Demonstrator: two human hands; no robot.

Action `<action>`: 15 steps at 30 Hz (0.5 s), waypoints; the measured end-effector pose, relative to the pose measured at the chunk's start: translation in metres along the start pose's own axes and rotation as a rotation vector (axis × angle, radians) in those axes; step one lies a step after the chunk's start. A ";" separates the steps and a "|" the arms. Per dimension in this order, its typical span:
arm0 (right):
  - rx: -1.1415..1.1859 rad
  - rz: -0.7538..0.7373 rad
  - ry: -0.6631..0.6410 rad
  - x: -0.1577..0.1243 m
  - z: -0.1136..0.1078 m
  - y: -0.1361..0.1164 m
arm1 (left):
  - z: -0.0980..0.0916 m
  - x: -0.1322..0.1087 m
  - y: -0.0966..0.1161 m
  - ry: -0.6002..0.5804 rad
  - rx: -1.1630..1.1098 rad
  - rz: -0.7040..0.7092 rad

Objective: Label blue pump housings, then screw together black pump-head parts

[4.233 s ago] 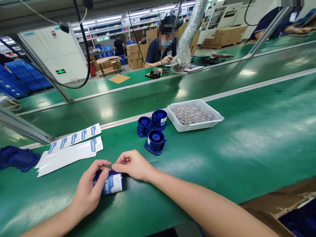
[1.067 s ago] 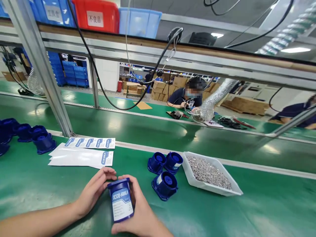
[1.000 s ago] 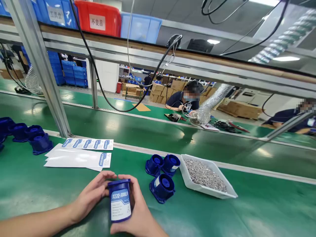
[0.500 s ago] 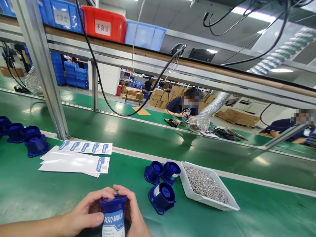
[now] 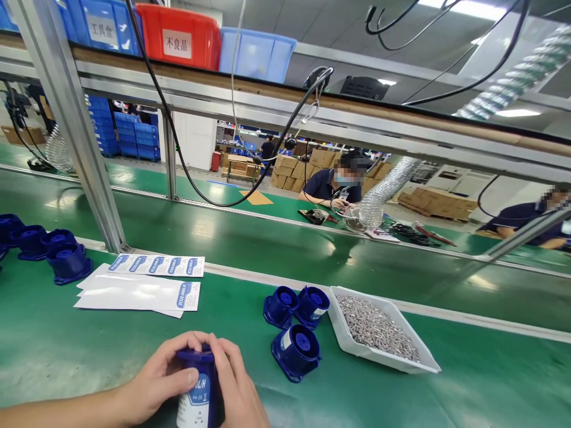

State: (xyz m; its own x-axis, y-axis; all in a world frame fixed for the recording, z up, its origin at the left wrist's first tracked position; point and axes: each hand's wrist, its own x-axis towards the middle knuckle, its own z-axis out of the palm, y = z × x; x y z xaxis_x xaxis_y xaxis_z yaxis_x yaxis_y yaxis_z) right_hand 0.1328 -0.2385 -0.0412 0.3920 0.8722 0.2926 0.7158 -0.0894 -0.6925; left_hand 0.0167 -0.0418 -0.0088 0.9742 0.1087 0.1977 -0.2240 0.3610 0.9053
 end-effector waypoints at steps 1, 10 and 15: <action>-0.001 -0.027 -0.003 0.002 -0.003 -0.002 | 0.000 0.001 0.002 -0.008 -0.020 -0.007; -0.215 -0.162 0.044 -0.001 0.004 -0.006 | 0.000 -0.004 -0.003 0.041 0.147 0.000; -0.294 -0.179 0.040 -0.008 0.007 -0.003 | 0.005 -0.007 -0.003 0.087 0.272 -0.036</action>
State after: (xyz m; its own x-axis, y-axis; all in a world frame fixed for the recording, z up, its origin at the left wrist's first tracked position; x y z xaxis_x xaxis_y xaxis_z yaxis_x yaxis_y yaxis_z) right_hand 0.1233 -0.2417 -0.0459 0.2631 0.8675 0.4222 0.9091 -0.0764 -0.4096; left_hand 0.0110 -0.0481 -0.0108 0.9729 0.1834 0.1411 -0.1622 0.1056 0.9811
